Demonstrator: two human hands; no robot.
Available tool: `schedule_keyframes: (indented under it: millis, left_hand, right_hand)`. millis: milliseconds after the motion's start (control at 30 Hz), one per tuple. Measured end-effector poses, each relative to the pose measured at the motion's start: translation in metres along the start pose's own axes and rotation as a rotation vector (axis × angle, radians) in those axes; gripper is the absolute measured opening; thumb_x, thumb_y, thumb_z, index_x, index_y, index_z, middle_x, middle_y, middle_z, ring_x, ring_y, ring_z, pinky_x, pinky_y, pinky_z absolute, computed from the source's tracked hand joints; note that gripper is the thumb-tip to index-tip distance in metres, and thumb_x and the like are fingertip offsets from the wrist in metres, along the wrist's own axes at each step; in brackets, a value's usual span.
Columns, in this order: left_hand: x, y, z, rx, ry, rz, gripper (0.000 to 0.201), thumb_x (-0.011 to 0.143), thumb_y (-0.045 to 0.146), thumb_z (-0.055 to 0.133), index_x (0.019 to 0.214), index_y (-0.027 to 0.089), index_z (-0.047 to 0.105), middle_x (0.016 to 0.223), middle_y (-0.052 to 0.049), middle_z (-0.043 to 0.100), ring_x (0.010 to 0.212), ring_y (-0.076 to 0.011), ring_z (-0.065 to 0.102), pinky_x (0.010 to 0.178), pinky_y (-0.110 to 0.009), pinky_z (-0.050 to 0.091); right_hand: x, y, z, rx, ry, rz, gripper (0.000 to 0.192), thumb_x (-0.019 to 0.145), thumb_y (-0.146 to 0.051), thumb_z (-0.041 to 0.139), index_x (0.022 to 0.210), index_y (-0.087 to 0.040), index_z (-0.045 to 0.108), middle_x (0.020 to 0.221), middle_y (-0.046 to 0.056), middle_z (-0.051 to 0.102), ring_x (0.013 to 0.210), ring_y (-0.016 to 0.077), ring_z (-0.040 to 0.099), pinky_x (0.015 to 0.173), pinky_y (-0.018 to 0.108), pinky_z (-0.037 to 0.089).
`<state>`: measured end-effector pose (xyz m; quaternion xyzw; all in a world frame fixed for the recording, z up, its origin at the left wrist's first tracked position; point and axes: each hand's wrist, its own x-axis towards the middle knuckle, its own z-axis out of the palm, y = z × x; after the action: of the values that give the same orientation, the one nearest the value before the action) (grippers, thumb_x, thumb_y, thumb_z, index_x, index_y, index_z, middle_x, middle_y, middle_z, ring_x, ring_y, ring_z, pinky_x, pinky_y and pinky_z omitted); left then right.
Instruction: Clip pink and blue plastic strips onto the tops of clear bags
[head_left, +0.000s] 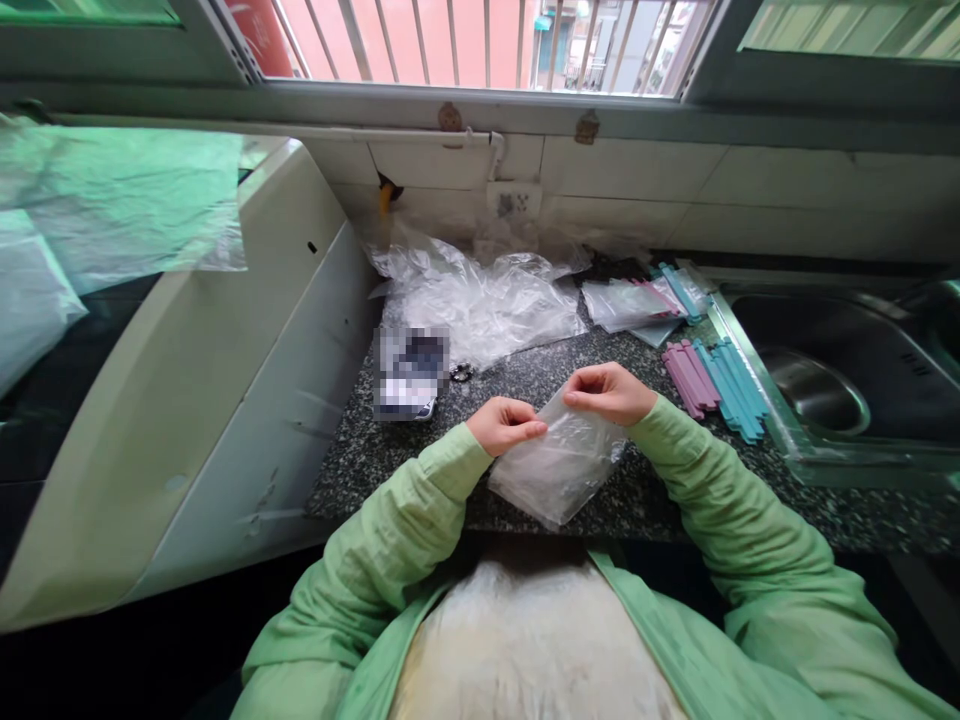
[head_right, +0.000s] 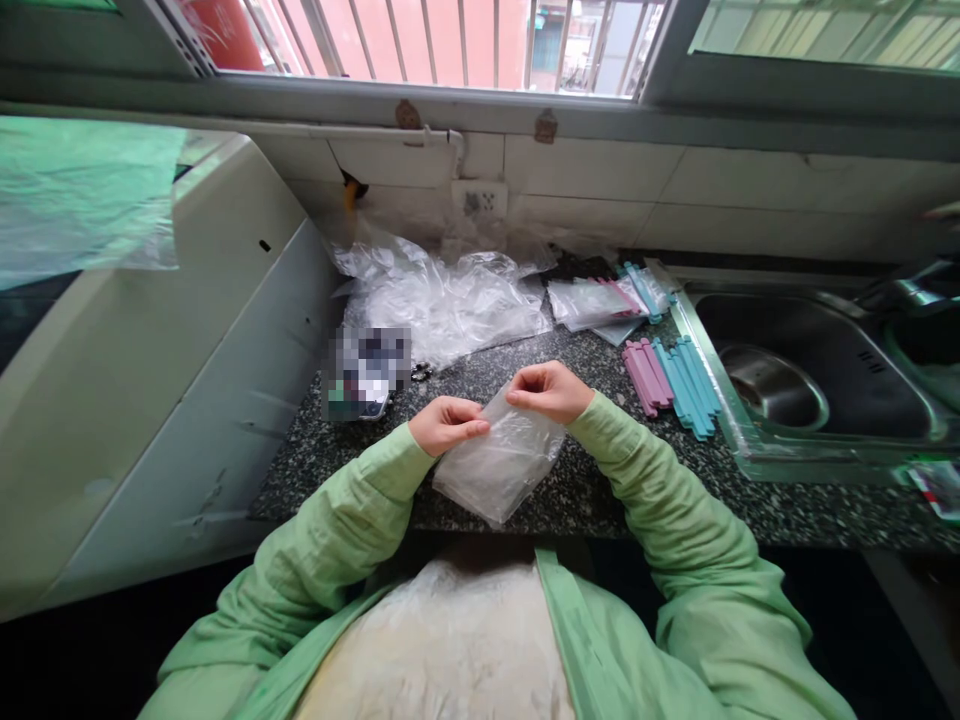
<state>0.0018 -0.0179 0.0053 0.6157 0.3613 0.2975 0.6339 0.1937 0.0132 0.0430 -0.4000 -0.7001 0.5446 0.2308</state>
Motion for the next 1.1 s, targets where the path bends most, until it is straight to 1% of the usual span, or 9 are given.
schedule_keyframes:
  millis: [167,400,567,733,833,933,1000,1100]
  left_hand:
    - [-0.001,0.001,-0.001,0.031,-0.009,0.012,0.047,0.057,0.055,0.063,0.05,0.009,0.056,0.047,0.003,0.04,0.047,-0.0058,0.035,0.045,-0.02,0.024]
    - [-0.002,0.0,-0.002,0.027,-0.033,-0.022,0.05,0.057,0.058,0.061,0.05,0.01,0.052,0.046,0.005,0.037,0.045,-0.0045,0.031,0.044,-0.02,0.021]
    - [0.0,0.002,0.0,0.009,0.026,-0.001,0.048,0.056,0.057,0.063,0.052,0.01,0.054,0.044,0.006,0.037,0.045,-0.0039,0.029,0.043,-0.02,0.02]
    - [0.002,0.004,0.003,0.028,0.057,0.017,0.045,0.055,0.054,0.064,0.05,0.01,0.056,0.044,0.004,0.042,0.045,-0.0047,0.034,0.044,-0.02,0.025]
    - [0.001,0.004,0.002,0.032,0.095,0.028,0.044,0.056,0.052,0.065,0.048,0.01,0.055,0.043,0.004,0.041,0.045,-0.0048,0.033,0.044,-0.02,0.025]
    - [0.001,0.003,-0.001,0.013,0.178,0.052,0.042,0.056,0.05,0.065,0.05,0.01,0.056,0.044,0.004,0.042,0.045,-0.005,0.034,0.044,-0.02,0.025]
    - [0.0,0.004,-0.003,0.0,0.241,0.071,0.041,0.056,0.049,0.066,0.05,0.01,0.057,0.045,0.003,0.042,0.046,-0.0052,0.034,0.044,-0.02,0.026]
    - [0.0,0.005,-0.005,-0.001,0.304,0.106,0.041,0.056,0.049,0.066,0.05,0.01,0.057,0.046,0.002,0.045,0.048,-0.0063,0.037,0.045,-0.02,0.028]
  right_hand:
    - [0.001,0.0,0.0,0.012,-0.001,0.015,0.031,0.063,-0.043,0.063,0.06,-0.012,0.056,0.055,-0.002,0.051,0.052,0.0065,0.042,0.048,0.021,0.033]
    - [0.001,-0.002,0.004,0.022,-0.012,0.035,0.033,0.062,-0.044,0.063,0.059,-0.012,0.055,0.054,-0.003,0.05,0.051,0.0059,0.041,0.048,0.021,0.032]
    - [0.004,0.0,0.009,-0.007,-0.046,0.045,0.034,0.061,-0.045,0.063,0.06,-0.012,0.056,0.055,-0.002,0.052,0.052,0.0066,0.042,0.051,0.022,0.034]
    - [0.006,0.002,0.013,-0.008,-0.059,0.05,0.037,0.06,-0.048,0.063,0.061,-0.012,0.057,0.057,-0.001,0.054,0.053,0.0072,0.044,0.052,0.022,0.035]
    - [0.006,0.002,0.013,0.022,-0.026,0.054,0.039,0.059,-0.05,0.064,0.065,-0.012,0.057,0.06,-0.001,0.055,0.055,0.0078,0.046,0.053,0.023,0.036]
    - [0.006,0.002,0.01,0.038,-0.008,0.061,0.044,0.057,-0.053,0.064,0.072,-0.012,0.057,0.063,-0.001,0.055,0.058,0.0087,0.047,0.056,0.023,0.037]
    - [0.005,0.002,0.008,0.021,-0.035,0.078,0.046,0.057,-0.055,0.064,0.073,-0.012,0.057,0.063,-0.001,0.054,0.058,0.0089,0.047,0.056,0.023,0.037]
    - [0.005,0.003,0.006,-0.016,-0.072,0.101,0.044,0.056,-0.054,0.064,0.068,-0.013,0.055,0.06,-0.003,0.051,0.057,0.0087,0.045,0.054,0.022,0.034]
